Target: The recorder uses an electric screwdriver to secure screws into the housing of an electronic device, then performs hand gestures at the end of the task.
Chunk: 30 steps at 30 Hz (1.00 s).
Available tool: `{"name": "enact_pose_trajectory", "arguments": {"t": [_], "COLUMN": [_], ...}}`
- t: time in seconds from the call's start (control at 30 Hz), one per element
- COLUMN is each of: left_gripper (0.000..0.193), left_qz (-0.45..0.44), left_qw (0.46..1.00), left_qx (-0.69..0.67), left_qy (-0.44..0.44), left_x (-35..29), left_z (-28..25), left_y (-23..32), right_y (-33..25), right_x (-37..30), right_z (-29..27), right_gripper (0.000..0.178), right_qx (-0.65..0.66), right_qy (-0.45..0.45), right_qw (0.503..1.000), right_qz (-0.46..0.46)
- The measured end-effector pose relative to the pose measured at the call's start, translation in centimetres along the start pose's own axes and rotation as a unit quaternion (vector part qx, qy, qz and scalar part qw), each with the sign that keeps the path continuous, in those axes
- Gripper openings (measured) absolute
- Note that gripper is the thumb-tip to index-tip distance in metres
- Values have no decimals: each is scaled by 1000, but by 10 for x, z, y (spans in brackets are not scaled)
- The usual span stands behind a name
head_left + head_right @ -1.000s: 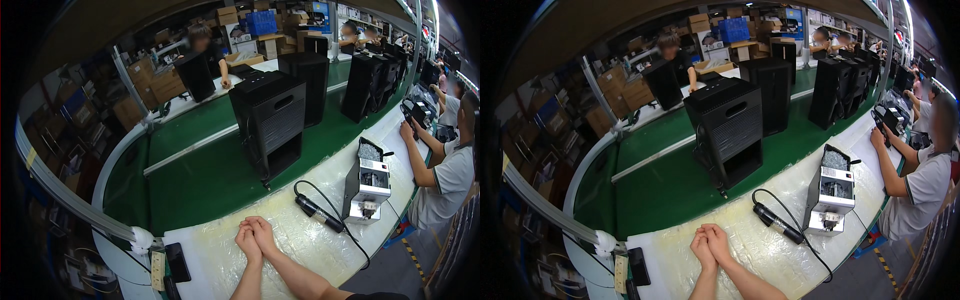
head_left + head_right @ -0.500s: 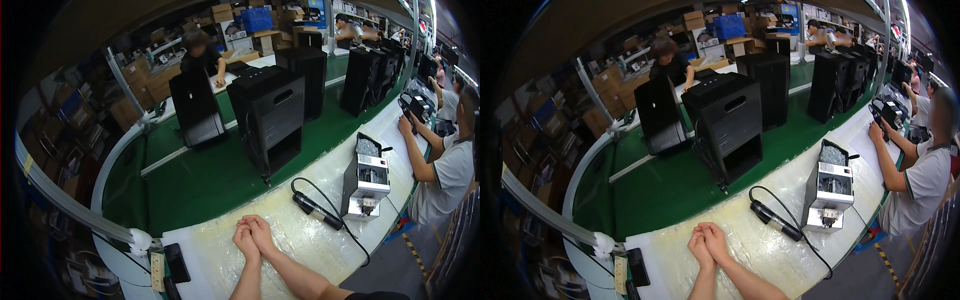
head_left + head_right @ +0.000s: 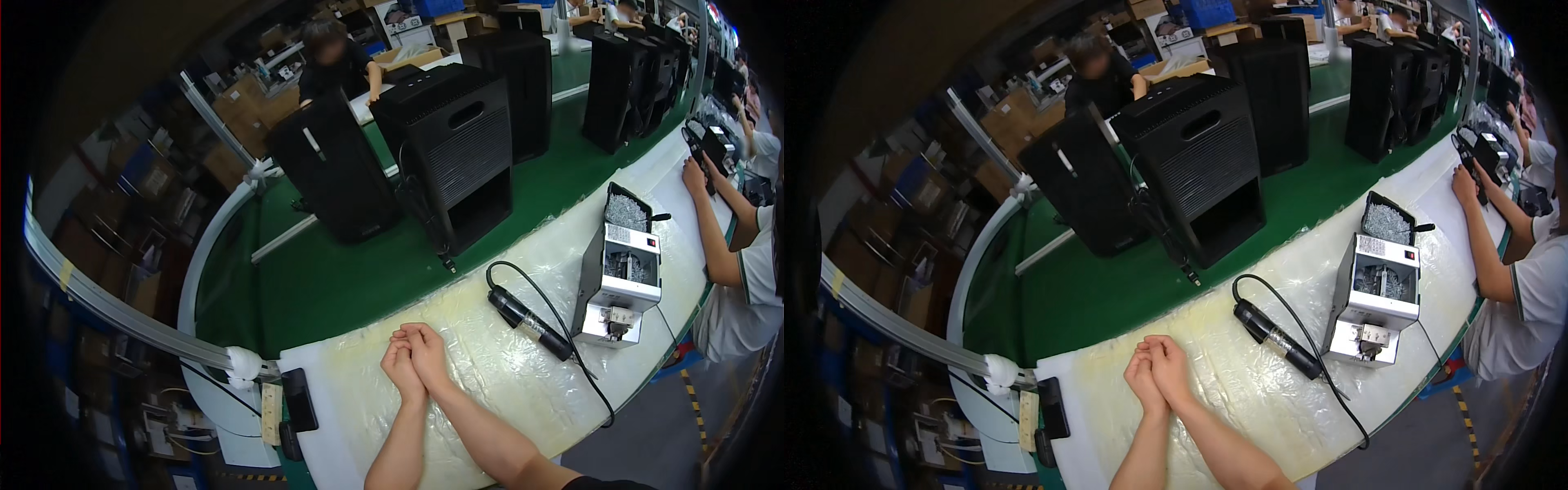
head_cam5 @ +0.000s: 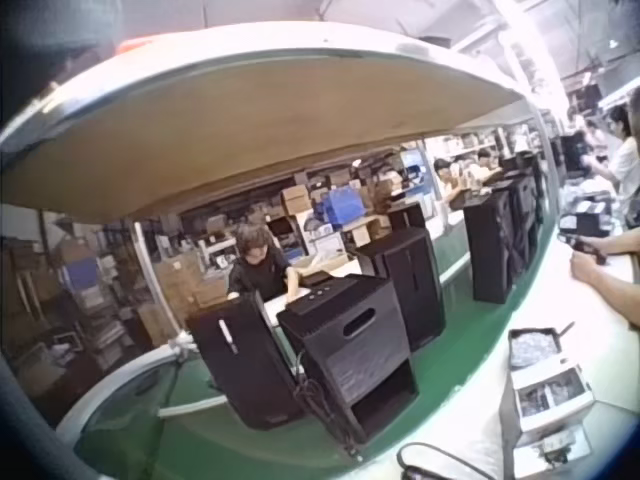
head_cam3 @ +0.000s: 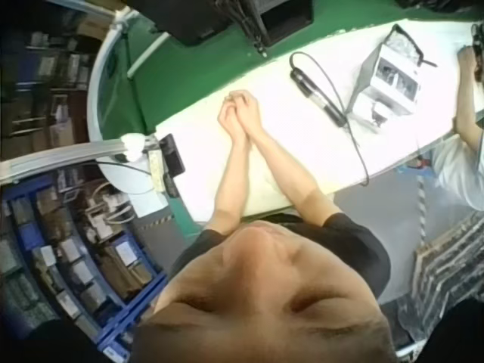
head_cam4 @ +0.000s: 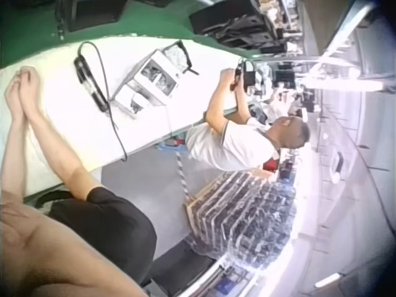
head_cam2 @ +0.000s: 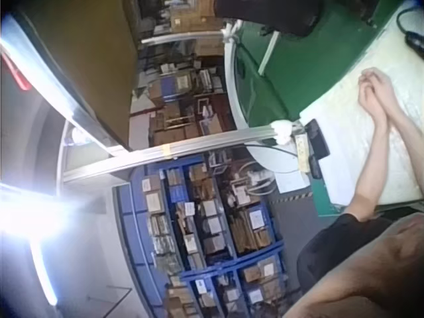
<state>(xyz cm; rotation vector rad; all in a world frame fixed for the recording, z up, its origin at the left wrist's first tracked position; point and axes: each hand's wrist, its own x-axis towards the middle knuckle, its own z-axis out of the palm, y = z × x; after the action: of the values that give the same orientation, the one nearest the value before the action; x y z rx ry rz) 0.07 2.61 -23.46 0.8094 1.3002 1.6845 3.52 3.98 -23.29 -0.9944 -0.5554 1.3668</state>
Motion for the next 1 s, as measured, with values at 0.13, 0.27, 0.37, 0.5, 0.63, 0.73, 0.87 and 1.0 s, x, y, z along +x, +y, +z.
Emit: {"name": "enact_pose_trajectory", "arguments": {"t": [0.13, 0.27, 0.37, 0.5, 0.63, 0.73, 0.87, 1.0], "left_gripper": [21, 21, 16, 13, 23, 48, 56, 51], "left_qz": [-5, -105, 360, 647, 548, 487, 298, 372], "left_qw": [994, 941, 836, 647, 598, 646, 661, 631], "left_qx": [82, 261, 379, 386, 582, 587, 687, 677], "left_qy": [-68, -187, -169, -117, -58, -27, -44, -75], "left_x": [20, 72, 136, 209, 307, 352, 318, 274], "left_z": [-14, 1, 24, 129, 166, 166, 181, 153], "left_y": [-4, 55, 121, 216, 278, 278, 261, 255], "right_y": [7, 6, 6, -5, -5, -7, -3, -4], "right_x": [3, 7, 3, 16, 8, 5, 13, 11], "right_z": [2, 4, 4, -10, -5, -6, -11, -8], "right_gripper": [23, 25, 27, 26, 25, 26, 27, 27], "right_qx": [0, 85, 86, 59, 59, 78, 76, 49], "right_qy": [25, 51, 13, 4, -22, -37, -38, -50], "right_qw": [1000, 995, 996, 998, 996, 994, 993, 995], "right_qz": [-10, -8, 15, 31, 57, 74, 87, 76]}}
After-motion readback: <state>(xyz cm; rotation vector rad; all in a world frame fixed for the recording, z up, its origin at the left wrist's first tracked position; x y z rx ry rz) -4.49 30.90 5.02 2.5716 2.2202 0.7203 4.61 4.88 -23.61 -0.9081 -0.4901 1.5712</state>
